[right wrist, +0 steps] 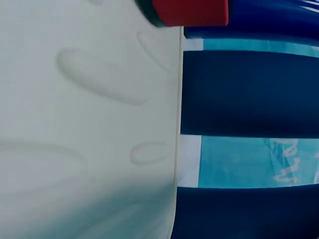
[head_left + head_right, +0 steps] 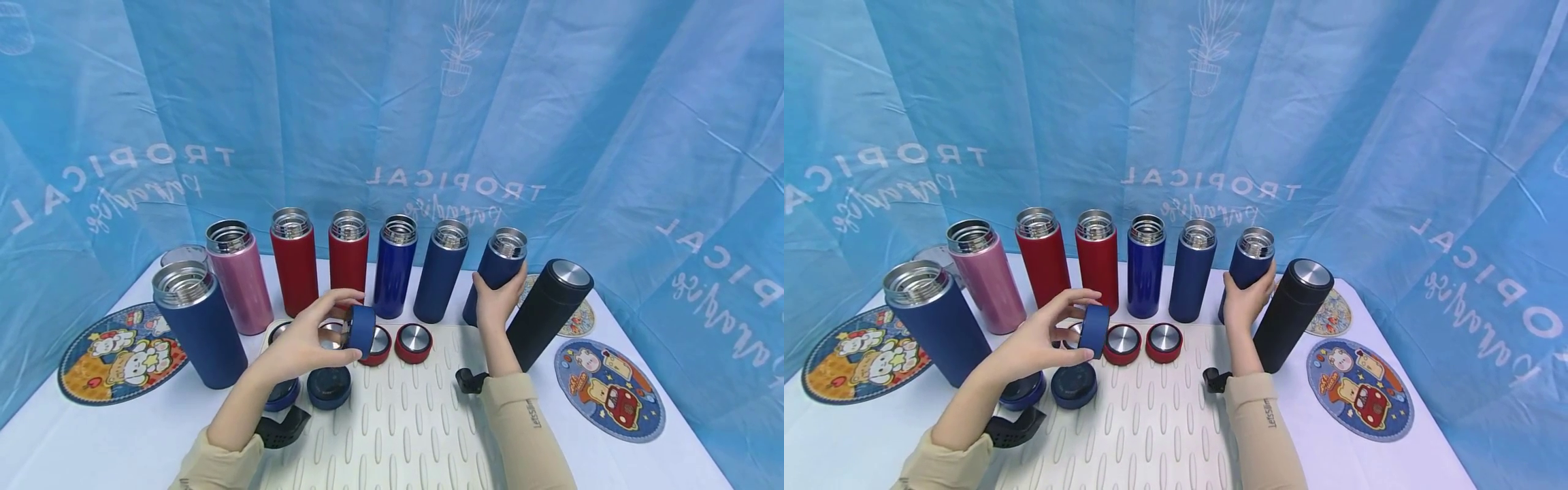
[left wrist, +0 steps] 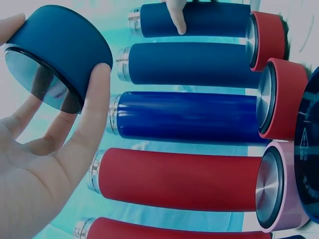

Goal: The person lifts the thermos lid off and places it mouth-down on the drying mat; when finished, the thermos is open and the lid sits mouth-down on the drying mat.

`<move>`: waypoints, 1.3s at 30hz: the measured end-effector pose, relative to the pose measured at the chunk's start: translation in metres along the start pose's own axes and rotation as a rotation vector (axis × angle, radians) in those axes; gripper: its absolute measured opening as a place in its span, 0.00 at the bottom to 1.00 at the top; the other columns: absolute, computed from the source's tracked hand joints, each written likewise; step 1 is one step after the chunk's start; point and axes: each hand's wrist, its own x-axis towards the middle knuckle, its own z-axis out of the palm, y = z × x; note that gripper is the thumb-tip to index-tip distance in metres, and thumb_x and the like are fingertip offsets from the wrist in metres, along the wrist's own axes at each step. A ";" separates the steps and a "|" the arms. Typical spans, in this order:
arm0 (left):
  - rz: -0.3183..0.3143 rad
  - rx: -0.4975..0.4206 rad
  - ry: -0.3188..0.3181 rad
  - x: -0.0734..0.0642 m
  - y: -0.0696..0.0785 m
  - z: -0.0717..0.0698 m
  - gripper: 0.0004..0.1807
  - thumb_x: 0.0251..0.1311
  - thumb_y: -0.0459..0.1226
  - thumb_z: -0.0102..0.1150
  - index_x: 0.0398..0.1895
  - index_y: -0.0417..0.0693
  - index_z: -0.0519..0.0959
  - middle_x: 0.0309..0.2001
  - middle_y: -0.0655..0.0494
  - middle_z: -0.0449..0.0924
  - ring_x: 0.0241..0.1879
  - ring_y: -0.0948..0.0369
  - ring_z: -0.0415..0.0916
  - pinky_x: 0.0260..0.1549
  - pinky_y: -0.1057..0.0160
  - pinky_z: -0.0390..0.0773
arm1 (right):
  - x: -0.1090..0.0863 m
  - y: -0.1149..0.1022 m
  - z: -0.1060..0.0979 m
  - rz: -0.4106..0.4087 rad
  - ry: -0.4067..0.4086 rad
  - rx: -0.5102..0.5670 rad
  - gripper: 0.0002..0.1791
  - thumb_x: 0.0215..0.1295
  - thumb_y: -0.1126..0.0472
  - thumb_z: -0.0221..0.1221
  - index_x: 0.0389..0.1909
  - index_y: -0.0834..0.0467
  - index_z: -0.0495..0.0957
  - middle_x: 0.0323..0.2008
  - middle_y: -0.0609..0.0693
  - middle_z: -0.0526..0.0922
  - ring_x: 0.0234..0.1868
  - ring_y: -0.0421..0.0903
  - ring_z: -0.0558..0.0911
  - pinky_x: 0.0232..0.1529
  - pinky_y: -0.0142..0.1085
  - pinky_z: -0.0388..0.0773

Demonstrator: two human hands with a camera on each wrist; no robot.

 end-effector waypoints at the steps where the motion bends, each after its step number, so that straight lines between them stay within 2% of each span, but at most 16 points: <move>1: 0.003 0.027 0.002 0.000 0.000 0.002 0.39 0.45 0.34 0.69 0.62 0.50 0.62 0.54 0.47 0.68 0.49 0.49 0.71 0.43 0.58 0.79 | 0.001 0.000 0.000 0.010 -0.005 -0.006 0.51 0.53 0.61 0.65 0.72 0.52 0.41 0.70 0.55 0.49 0.69 0.53 0.53 0.67 0.51 0.50; 4: 0.010 0.131 -0.006 0.002 -0.001 0.008 0.38 0.43 0.37 0.70 0.61 0.50 0.64 0.53 0.50 0.69 0.45 0.53 0.71 0.37 0.61 0.80 | 0.002 0.001 0.000 0.032 -0.010 -0.015 0.52 0.54 0.61 0.64 0.72 0.51 0.39 0.70 0.55 0.47 0.70 0.53 0.51 0.67 0.51 0.49; 7: 0.023 0.255 -0.041 0.004 -0.003 0.017 0.36 0.42 0.40 0.71 0.58 0.52 0.68 0.53 0.53 0.69 0.42 0.56 0.69 0.32 0.63 0.78 | 0.003 0.002 -0.001 0.038 -0.012 -0.012 0.52 0.55 0.61 0.64 0.72 0.50 0.39 0.70 0.55 0.46 0.70 0.54 0.51 0.67 0.51 0.49; 9: 0.025 0.339 -0.080 0.005 -0.005 0.023 0.35 0.42 0.41 0.71 0.57 0.54 0.69 0.54 0.54 0.68 0.43 0.56 0.69 0.33 0.61 0.78 | 0.003 0.003 -0.001 0.038 -0.012 -0.006 0.52 0.55 0.61 0.64 0.72 0.49 0.39 0.70 0.55 0.46 0.70 0.53 0.51 0.67 0.52 0.49; 12: 0.024 0.446 -0.155 0.006 -0.007 0.031 0.34 0.41 0.40 0.72 0.57 0.56 0.71 0.54 0.53 0.67 0.48 0.55 0.69 0.40 0.56 0.79 | 0.003 0.004 -0.001 0.032 -0.014 0.000 0.52 0.55 0.61 0.64 0.72 0.48 0.38 0.70 0.55 0.46 0.70 0.53 0.51 0.67 0.52 0.50; 15: 0.027 0.542 -0.216 0.008 -0.011 0.040 0.35 0.40 0.40 0.73 0.57 0.57 0.72 0.52 0.52 0.68 0.48 0.55 0.70 0.41 0.54 0.79 | 0.004 0.004 -0.001 0.031 -0.016 -0.005 0.52 0.55 0.60 0.64 0.72 0.48 0.38 0.70 0.54 0.46 0.70 0.53 0.51 0.67 0.51 0.50; 18: 0.028 0.632 -0.242 0.009 -0.016 0.048 0.36 0.39 0.40 0.73 0.57 0.57 0.72 0.50 0.51 0.70 0.46 0.56 0.70 0.40 0.56 0.79 | 0.003 0.004 -0.001 0.031 -0.018 -0.011 0.51 0.55 0.59 0.63 0.72 0.49 0.38 0.70 0.55 0.45 0.70 0.53 0.51 0.67 0.51 0.50; 22: 0.055 0.736 -0.241 0.010 -0.021 0.056 0.36 0.38 0.42 0.73 0.57 0.53 0.71 0.51 0.51 0.72 0.47 0.55 0.72 0.41 0.57 0.79 | 0.003 0.004 -0.001 0.035 -0.021 -0.011 0.51 0.56 0.60 0.63 0.72 0.50 0.38 0.70 0.55 0.45 0.70 0.53 0.50 0.67 0.51 0.49; 25: 0.079 0.784 -0.236 0.010 -0.024 0.060 0.36 0.37 0.42 0.74 0.55 0.49 0.72 0.51 0.50 0.73 0.46 0.55 0.73 0.43 0.57 0.78 | 0.003 0.005 -0.002 0.041 -0.025 -0.014 0.51 0.56 0.59 0.63 0.72 0.49 0.37 0.70 0.55 0.44 0.70 0.53 0.50 0.67 0.51 0.49; 31: 0.103 0.823 -0.245 0.009 -0.028 0.066 0.36 0.34 0.42 0.75 0.53 0.50 0.74 0.48 0.52 0.73 0.42 0.58 0.74 0.41 0.59 0.78 | 0.002 0.002 -0.005 0.060 -0.026 -0.014 0.53 0.55 0.57 0.63 0.72 0.48 0.35 0.71 0.55 0.43 0.70 0.53 0.49 0.67 0.51 0.48; 35: 0.109 0.843 -0.245 0.009 -0.030 0.068 0.36 0.34 0.43 0.75 0.53 0.50 0.74 0.48 0.53 0.72 0.41 0.58 0.74 0.40 0.59 0.78 | -0.008 -0.012 -0.008 0.064 -0.051 0.030 0.57 0.56 0.57 0.63 0.72 0.44 0.28 0.73 0.51 0.36 0.72 0.50 0.40 0.69 0.48 0.47; 39: 0.107 0.854 -0.243 0.009 -0.032 0.068 0.36 0.35 0.44 0.75 0.53 0.50 0.75 0.47 0.54 0.72 0.40 0.59 0.74 0.39 0.60 0.78 | -0.025 -0.032 -0.013 0.005 -0.102 0.077 0.58 0.57 0.56 0.63 0.71 0.42 0.25 0.73 0.47 0.30 0.72 0.45 0.34 0.69 0.47 0.45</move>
